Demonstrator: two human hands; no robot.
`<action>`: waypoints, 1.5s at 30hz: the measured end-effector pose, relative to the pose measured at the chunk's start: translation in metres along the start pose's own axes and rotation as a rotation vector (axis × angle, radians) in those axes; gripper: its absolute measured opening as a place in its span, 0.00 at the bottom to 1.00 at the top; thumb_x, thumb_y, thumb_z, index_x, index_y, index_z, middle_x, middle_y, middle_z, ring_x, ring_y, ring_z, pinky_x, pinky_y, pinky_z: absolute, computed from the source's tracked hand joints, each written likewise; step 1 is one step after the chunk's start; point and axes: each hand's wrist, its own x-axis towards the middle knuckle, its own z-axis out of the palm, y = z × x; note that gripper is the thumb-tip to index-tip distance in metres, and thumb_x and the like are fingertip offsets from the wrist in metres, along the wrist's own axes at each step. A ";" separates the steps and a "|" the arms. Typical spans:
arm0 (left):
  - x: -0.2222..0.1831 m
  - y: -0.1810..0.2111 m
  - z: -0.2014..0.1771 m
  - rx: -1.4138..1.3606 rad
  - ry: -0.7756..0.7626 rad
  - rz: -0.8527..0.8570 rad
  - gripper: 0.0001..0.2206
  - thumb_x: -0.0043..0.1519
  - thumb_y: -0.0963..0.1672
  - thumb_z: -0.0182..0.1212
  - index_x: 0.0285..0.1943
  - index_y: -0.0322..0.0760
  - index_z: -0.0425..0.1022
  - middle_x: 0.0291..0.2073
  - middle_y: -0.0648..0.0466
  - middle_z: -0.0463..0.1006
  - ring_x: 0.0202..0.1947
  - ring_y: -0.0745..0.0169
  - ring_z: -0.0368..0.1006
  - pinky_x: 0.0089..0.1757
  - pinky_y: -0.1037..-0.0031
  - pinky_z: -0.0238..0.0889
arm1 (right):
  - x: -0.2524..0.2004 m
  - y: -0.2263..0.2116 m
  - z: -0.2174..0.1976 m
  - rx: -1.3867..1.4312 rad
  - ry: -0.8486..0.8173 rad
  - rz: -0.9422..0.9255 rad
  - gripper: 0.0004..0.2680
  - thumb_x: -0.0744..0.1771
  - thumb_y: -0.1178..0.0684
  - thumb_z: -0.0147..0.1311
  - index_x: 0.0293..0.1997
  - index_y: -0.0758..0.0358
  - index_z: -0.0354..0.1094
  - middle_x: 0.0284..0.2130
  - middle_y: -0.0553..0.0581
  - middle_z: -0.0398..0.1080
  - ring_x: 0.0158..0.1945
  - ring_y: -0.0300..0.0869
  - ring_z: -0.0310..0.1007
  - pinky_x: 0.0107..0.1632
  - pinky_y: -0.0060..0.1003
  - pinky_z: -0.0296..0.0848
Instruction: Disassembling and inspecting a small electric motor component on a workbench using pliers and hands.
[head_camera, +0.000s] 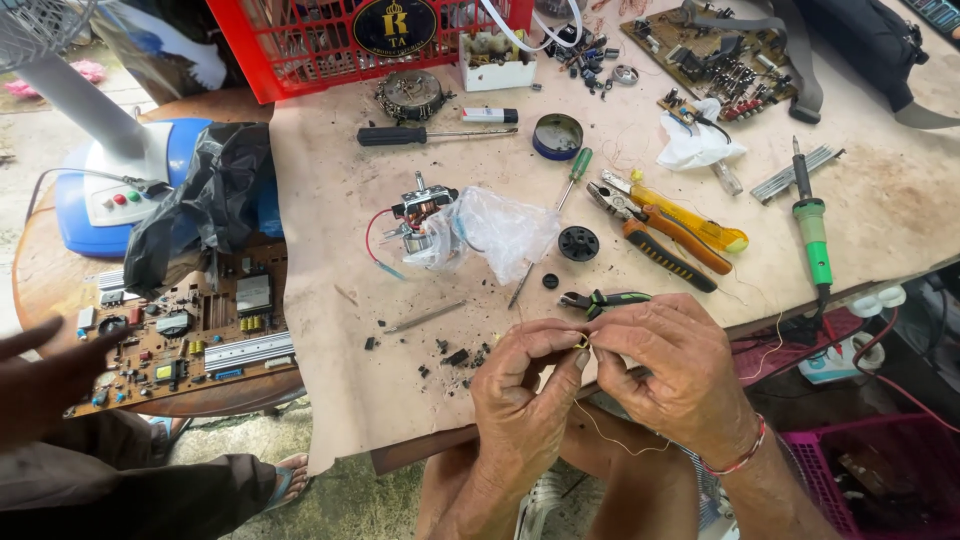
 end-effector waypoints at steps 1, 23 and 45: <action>-0.001 -0.001 0.000 0.037 0.002 -0.009 0.05 0.62 0.37 0.65 0.45 0.33 0.79 0.43 0.45 0.79 0.46 0.56 0.79 0.49 0.72 0.77 | 0.000 0.000 0.000 -0.019 -0.001 -0.007 0.04 0.63 0.64 0.59 0.35 0.60 0.72 0.36 0.52 0.78 0.41 0.42 0.80 0.47 0.42 0.71; -0.010 -0.011 0.006 0.083 -0.117 -0.037 0.08 0.66 0.43 0.61 0.49 0.33 0.76 0.44 0.48 0.80 0.47 0.58 0.78 0.50 0.73 0.76 | -0.029 0.000 0.005 0.025 0.051 0.143 0.03 0.64 0.63 0.55 0.37 0.64 0.70 0.40 0.58 0.76 0.41 0.47 0.75 0.48 0.40 0.72; -0.006 -0.009 -0.008 -0.282 -0.205 -0.351 0.12 0.67 0.45 0.60 0.53 0.29 0.76 0.43 0.48 0.80 0.41 0.61 0.78 0.45 0.73 0.77 | -0.022 -0.010 -0.016 0.161 -0.042 0.271 0.10 0.66 0.55 0.57 0.51 0.66 0.70 0.47 0.60 0.75 0.52 0.47 0.77 0.59 0.39 0.75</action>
